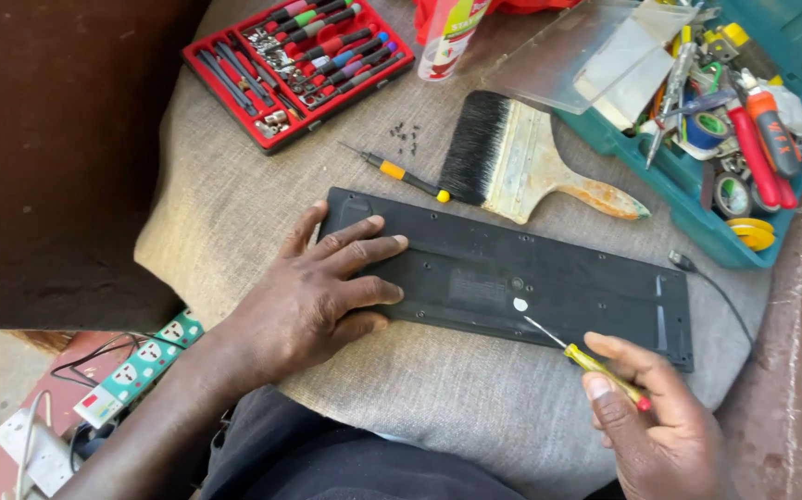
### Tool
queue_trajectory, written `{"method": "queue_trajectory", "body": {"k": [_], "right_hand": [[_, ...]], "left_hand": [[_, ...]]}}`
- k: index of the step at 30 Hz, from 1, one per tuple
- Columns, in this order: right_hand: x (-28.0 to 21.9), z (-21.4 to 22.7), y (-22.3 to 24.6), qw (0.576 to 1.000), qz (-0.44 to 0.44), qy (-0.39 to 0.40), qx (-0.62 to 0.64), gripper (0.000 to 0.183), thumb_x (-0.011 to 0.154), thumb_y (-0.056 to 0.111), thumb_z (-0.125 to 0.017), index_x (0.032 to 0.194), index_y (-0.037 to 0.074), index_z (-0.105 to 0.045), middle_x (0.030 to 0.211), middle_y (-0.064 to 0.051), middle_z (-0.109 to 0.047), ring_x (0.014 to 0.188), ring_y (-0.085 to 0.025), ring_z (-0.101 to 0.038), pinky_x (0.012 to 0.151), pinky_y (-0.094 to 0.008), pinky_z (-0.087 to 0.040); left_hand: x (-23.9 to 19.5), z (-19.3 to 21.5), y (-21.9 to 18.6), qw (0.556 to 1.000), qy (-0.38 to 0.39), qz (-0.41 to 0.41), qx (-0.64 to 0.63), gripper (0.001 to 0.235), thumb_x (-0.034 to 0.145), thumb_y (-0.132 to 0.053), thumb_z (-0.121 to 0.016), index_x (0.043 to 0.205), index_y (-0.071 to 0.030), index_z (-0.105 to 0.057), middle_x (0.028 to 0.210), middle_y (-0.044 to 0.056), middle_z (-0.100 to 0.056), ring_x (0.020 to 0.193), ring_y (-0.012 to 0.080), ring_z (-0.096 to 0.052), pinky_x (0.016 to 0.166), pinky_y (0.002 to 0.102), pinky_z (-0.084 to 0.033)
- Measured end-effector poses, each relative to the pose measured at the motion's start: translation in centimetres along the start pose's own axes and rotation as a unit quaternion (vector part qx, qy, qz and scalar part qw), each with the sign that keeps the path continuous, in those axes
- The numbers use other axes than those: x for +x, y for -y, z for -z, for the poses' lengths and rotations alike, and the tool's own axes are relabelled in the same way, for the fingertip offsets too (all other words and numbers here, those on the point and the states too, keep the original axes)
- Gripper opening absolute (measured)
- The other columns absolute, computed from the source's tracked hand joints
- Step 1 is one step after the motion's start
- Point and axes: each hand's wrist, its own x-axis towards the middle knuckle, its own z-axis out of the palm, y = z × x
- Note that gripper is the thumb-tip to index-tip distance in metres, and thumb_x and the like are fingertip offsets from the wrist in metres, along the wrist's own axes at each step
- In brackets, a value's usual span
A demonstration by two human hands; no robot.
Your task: The person unscrews screws from the back cover of a keyboard using a small screwdriver, placing the screws on the table, then switches to a larger screwdriver to pry open the keyboard casing and works along the seam of the keyboard.
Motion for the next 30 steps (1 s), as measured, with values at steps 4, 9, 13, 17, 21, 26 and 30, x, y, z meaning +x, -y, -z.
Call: {"method": "queue_trajectory", "body": {"k": [4,9,13,17,21,26,30], "right_hand": [[-0.2,0.5,-0.6,0.98,0.093,-0.096,0.145,0.021,0.094,0.005,-0.073,0.114,-0.001,-0.07,0.069,-0.01,-0.06,0.056,-0.013,-0.055,0.054,-0.023,-0.049],[-0.4,-0.1,0.5,0.979,0.104,-0.103,0.144,0.03,0.101,0.016,-0.069,0.121,-0.005,-0.071,0.076,-0.013,-0.07,0.064,-0.015,-0.064,0.064,-0.026,-0.058],[-0.6,-1.3,2.3,0.983,0.149,-0.106,-0.022,0.032,0.105,0.029,-0.059,0.116,0.001,-0.07,0.081,-0.01,-0.077,0.068,-0.015,-0.075,0.065,-0.026,-0.063],[-0.1,-2.3,3.4,0.983,0.14,-0.092,-0.07,0.033,0.106,0.032,-0.054,0.115,0.003,-0.068,0.084,-0.009,-0.083,0.073,-0.016,-0.082,0.074,-0.026,-0.065],[0.5,-2.5,3.1,0.981,0.145,-0.084,-0.102,0.031,0.107,0.033,-0.053,0.116,0.006,-0.067,0.087,-0.006,-0.083,0.077,-0.016,-0.085,0.077,-0.028,-0.065],[0.8,-2.4,3.2,0.979,0.118,-0.077,-0.147,0.03,0.106,0.035,-0.052,0.116,0.011,-0.067,0.088,-0.003,-0.085,0.083,-0.014,-0.085,0.081,-0.028,-0.062],[0.8,-1.9,3.4,0.975,0.147,-0.057,-0.155,0.028,0.106,0.033,-0.054,0.118,0.011,-0.067,0.092,-0.003,-0.085,0.087,-0.014,-0.084,0.084,-0.028,-0.062]], "left_hand": [[0.3,-0.1,-0.4,1.0,-0.005,0.016,0.009,0.025,0.096,-0.038,-0.073,0.116,-0.023,-0.074,0.157,0.006,-0.059,0.153,0.0335,-0.045,0.125,0.068,-0.017],[1.9,-1.2,-3.1,0.995,-0.047,0.027,0.083,0.036,0.088,-0.043,-0.078,0.116,-0.02,-0.074,0.146,0.008,-0.066,0.144,0.0323,-0.056,0.124,0.069,-0.022],[3.7,-4.1,-6.1,0.996,-0.072,0.017,0.04,0.03,0.092,-0.032,-0.077,0.117,-0.015,-0.075,0.141,0.011,-0.069,0.136,0.0337,-0.06,0.124,0.059,-0.032],[4.8,-7.4,-8.1,0.999,-0.021,0.006,0.034,0.032,0.103,-0.02,-0.049,0.128,-0.009,-0.067,0.145,0.018,-0.06,0.138,0.0383,-0.055,0.118,0.051,-0.041],[5.5,-7.4,-7.4,0.997,-0.043,-0.005,0.061,0.032,0.103,-0.021,-0.05,0.128,-0.014,-0.069,0.132,0.011,-0.061,0.12,0.0318,-0.058,0.103,0.046,-0.045],[5.5,-7.2,-7.1,0.998,-0.036,-0.01,0.051,0.03,0.102,-0.023,-0.052,0.126,-0.017,-0.068,0.126,0.007,-0.061,0.113,0.03,-0.058,0.095,0.046,-0.045],[5.5,-7.4,-6.8,0.998,-0.036,-0.013,0.057,0.032,0.101,-0.02,-0.052,0.128,-0.016,-0.068,0.126,0.007,-0.06,0.112,0.0297,-0.057,0.094,0.045,-0.045]]}}
